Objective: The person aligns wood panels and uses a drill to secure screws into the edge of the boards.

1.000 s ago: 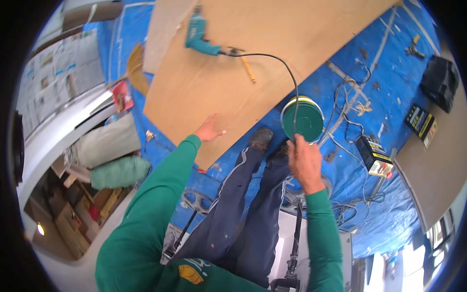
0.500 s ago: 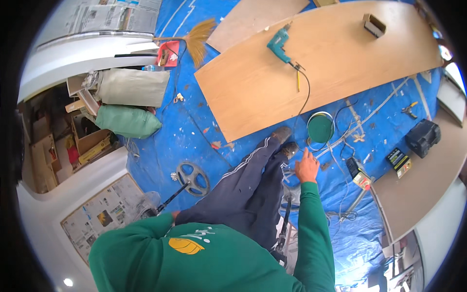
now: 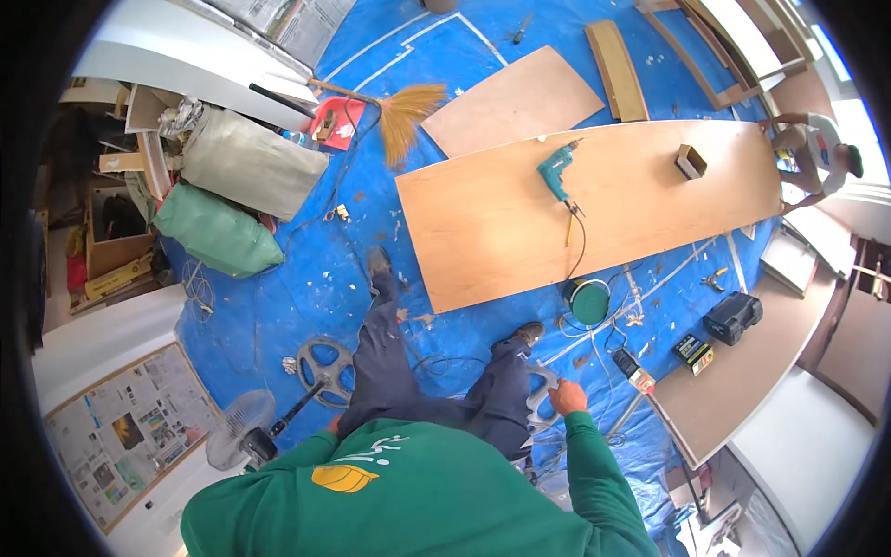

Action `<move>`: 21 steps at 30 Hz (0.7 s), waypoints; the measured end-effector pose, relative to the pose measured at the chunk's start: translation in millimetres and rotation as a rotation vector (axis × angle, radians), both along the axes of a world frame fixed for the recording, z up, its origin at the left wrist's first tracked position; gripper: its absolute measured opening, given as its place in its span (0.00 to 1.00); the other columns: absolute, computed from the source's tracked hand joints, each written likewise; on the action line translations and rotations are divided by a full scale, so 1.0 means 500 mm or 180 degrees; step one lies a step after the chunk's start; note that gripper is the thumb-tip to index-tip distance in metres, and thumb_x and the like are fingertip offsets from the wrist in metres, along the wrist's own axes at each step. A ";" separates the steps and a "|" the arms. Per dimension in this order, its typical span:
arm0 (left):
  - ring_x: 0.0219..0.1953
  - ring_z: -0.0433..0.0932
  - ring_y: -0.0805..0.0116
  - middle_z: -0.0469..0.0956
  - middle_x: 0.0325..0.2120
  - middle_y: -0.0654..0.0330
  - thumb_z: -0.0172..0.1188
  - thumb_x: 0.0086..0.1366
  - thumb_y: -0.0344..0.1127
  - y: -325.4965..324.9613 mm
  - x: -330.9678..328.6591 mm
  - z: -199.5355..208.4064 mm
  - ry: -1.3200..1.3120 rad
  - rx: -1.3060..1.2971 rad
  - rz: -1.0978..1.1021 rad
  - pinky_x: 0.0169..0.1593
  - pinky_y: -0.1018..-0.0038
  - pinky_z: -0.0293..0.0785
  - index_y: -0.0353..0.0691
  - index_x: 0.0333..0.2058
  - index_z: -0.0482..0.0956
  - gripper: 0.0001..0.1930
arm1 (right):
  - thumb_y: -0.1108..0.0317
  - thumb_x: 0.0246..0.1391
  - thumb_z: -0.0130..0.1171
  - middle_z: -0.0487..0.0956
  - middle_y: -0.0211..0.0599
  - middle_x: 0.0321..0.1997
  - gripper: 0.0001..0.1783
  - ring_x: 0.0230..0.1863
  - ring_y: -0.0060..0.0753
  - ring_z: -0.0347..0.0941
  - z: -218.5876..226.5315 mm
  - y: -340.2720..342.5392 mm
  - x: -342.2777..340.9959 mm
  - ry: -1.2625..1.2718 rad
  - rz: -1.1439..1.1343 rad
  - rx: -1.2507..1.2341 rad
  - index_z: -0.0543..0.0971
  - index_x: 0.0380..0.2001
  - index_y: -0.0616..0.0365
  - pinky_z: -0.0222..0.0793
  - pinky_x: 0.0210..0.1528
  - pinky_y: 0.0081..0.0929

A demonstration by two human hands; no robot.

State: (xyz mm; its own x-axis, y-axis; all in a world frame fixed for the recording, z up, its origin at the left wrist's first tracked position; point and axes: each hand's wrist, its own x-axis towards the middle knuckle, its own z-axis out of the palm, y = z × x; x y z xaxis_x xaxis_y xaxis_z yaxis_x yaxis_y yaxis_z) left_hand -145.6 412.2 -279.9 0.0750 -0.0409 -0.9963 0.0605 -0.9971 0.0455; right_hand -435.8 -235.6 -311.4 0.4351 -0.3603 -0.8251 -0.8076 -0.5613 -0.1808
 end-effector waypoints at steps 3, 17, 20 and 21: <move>0.42 0.87 0.49 0.88 0.41 0.46 0.60 0.73 0.45 0.071 0.087 -0.071 -0.0052 -0.0356 -0.0259 0.46 0.50 0.80 0.36 0.46 0.85 0.17 | 0.49 0.62 0.65 0.86 0.63 0.48 0.27 0.54 0.67 0.83 0.106 0.147 0.181 0.0120 -0.0215 0.0049 0.84 0.53 0.61 0.78 0.57 0.56; 0.38 0.87 0.59 0.87 0.37 0.55 0.59 0.77 0.51 0.107 0.664 -0.056 -0.0968 -0.0602 0.2306 0.39 0.63 0.80 0.39 0.47 0.85 0.19 | 0.54 0.68 0.63 0.88 0.58 0.48 0.24 0.51 0.54 0.87 0.398 0.400 0.907 -0.1665 -0.1467 0.0086 0.83 0.55 0.65 0.81 0.54 0.42; 0.43 0.88 0.58 0.90 0.39 0.52 0.62 0.75 0.53 0.097 0.723 -0.123 -0.1576 -0.1445 0.0656 0.48 0.64 0.82 0.33 0.45 0.89 0.24 | 0.53 0.68 0.63 0.88 0.57 0.47 0.25 0.50 0.52 0.87 0.380 0.413 0.935 -0.1661 -0.1667 0.0100 0.83 0.55 0.66 0.81 0.54 0.42; 0.44 0.88 0.59 0.90 0.40 0.52 0.63 0.74 0.53 0.070 0.748 -0.121 -0.1455 -0.1706 0.0519 0.50 0.65 0.82 0.33 0.45 0.89 0.25 | 0.53 0.67 0.63 0.88 0.59 0.47 0.24 0.50 0.56 0.86 0.379 0.416 0.941 -0.1418 -0.1648 0.0098 0.85 0.53 0.65 0.81 0.54 0.43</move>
